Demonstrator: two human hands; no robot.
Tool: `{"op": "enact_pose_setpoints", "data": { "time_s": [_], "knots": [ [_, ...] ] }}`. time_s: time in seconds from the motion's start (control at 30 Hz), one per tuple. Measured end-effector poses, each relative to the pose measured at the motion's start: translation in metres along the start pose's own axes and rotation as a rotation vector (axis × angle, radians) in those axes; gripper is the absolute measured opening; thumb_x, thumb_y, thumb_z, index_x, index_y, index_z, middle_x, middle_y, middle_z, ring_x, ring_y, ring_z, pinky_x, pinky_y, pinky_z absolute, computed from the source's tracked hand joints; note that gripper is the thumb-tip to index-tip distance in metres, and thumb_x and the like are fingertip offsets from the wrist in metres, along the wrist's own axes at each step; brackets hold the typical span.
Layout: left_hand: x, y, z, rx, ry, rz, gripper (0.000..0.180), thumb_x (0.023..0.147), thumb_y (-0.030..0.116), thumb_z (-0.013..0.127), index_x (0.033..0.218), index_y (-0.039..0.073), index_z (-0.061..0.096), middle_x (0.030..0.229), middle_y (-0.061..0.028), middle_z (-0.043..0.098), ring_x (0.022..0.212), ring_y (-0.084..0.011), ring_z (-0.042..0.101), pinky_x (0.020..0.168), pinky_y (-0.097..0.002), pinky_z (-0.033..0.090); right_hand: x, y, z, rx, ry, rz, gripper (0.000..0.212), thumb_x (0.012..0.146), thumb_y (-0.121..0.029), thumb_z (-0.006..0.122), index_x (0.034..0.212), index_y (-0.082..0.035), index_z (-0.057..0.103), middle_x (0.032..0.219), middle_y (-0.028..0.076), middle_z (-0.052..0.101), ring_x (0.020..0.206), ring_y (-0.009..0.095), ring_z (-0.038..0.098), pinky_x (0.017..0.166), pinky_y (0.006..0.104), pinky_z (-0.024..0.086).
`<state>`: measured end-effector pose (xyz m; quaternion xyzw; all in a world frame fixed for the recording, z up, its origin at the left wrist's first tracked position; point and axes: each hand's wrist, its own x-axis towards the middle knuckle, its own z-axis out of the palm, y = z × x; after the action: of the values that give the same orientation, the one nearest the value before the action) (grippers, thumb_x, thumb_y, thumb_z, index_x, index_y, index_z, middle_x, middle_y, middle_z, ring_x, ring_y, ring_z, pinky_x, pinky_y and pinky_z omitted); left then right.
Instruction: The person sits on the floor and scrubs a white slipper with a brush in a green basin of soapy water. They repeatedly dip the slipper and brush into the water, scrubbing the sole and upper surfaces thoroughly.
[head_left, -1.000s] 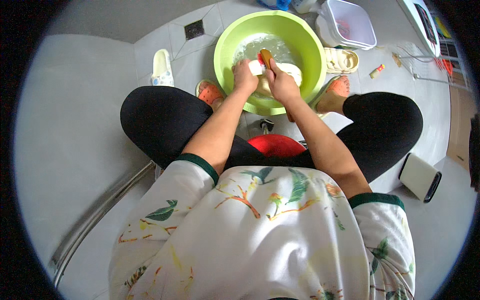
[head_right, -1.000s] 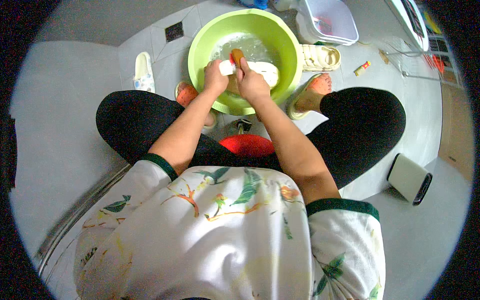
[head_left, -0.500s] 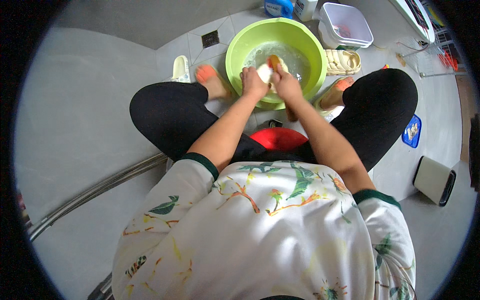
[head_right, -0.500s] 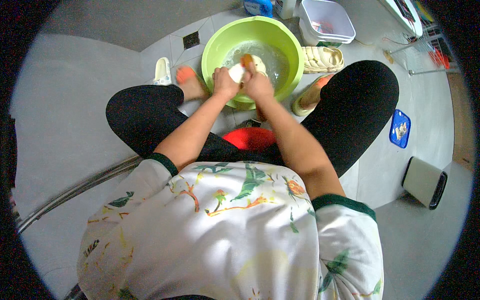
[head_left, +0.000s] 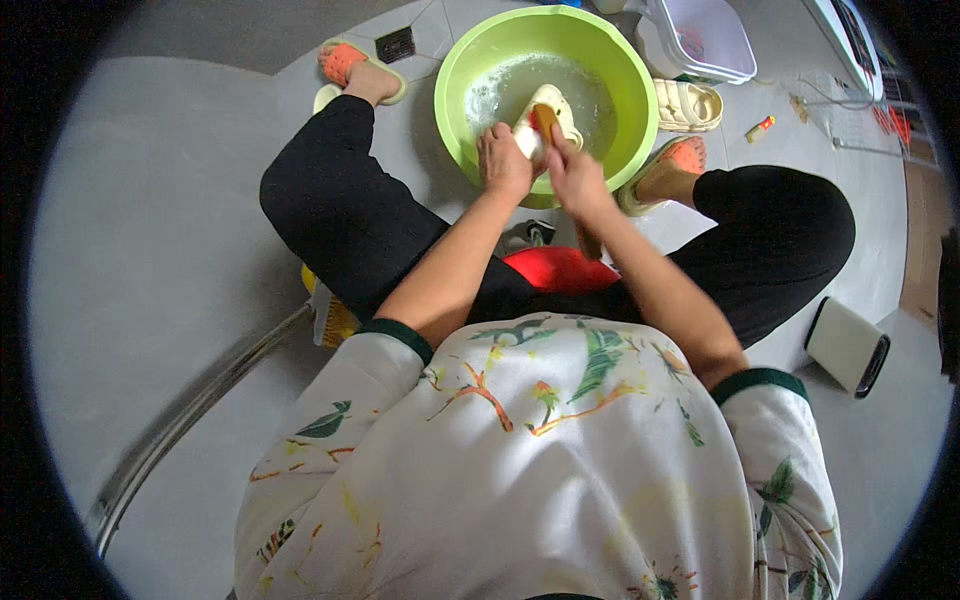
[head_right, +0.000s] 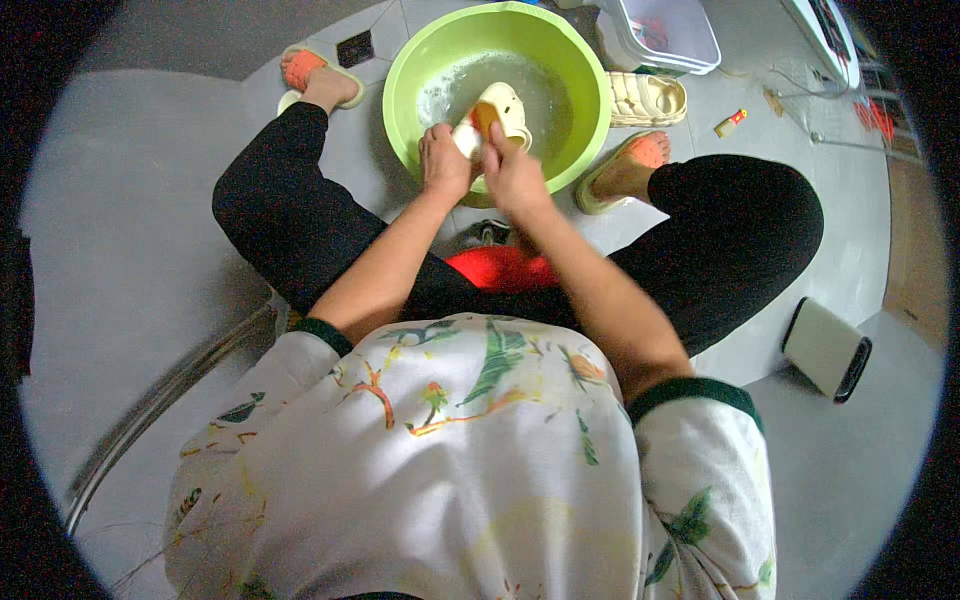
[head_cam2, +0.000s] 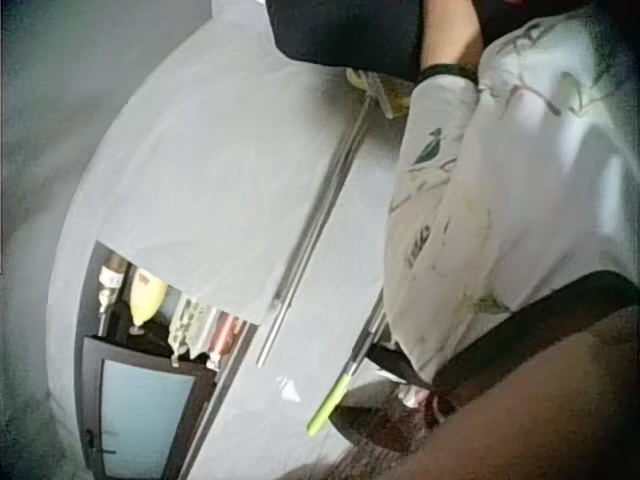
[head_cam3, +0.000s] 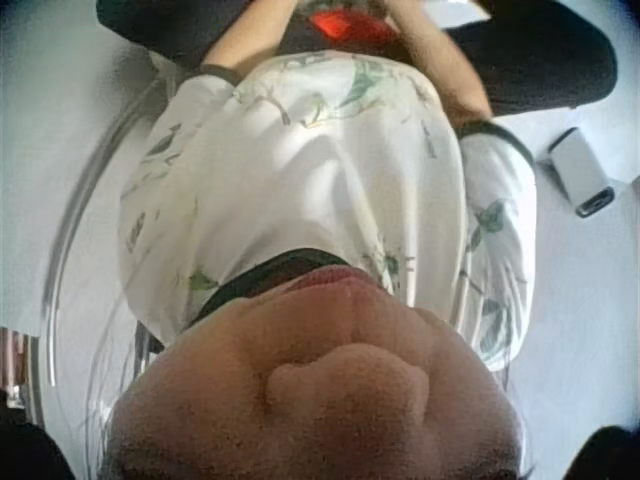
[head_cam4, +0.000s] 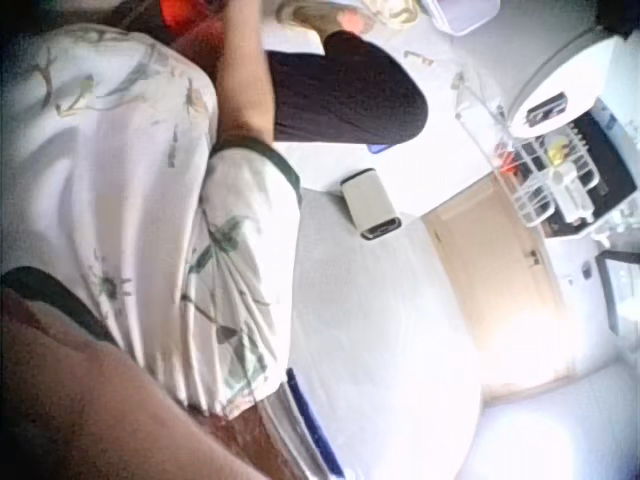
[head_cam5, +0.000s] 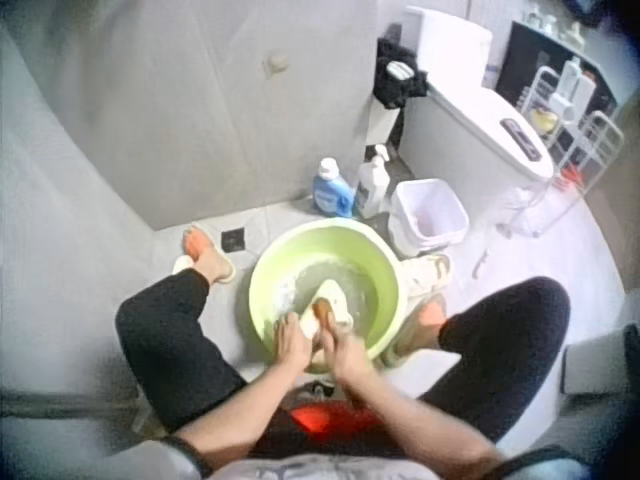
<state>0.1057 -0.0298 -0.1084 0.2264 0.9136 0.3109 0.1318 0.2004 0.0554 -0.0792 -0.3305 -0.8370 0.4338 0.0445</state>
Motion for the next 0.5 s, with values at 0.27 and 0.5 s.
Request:
{"op": "enact_pose_setpoints", "data": {
  "time_s": [0.27, 0.5],
  "knots": [
    [-0.008, 0.010, 0.011, -0.037, -0.069, 0.098, 0.055, 0.064, 0.014, 0.079, 0.104, -0.001, 0.045, 0.108, -0.0243, 0.052, 0.106, -0.0408, 0.048, 0.095, -0.0460, 0.038, 0.052, 0.022, -0.008, -0.225, -0.007, 0.154, 0.046, 0.094, -0.036, 0.042, 0.138, -0.020, 0.044, 0.089, 0.026, 0.065, 0.086, 0.044, 0.063, 0.080, 0.0495, 0.051],
    [0.005, -0.043, 0.036, -0.320, -0.070, -0.210, 0.053, 0.066, 0.009, 0.077, 0.106, -0.002, 0.044, 0.108, -0.0254, 0.052, 0.104, -0.0408, 0.049, 0.091, -0.0455, 0.041, -0.008, -0.027, 0.005, -0.198, -0.109, 0.033, 0.049, 0.093, -0.038, 0.045, 0.139, -0.020, 0.044, 0.089, 0.028, 0.065, 0.084, 0.044, 0.064, 0.083, 0.0485, 0.050]
  ]
}}
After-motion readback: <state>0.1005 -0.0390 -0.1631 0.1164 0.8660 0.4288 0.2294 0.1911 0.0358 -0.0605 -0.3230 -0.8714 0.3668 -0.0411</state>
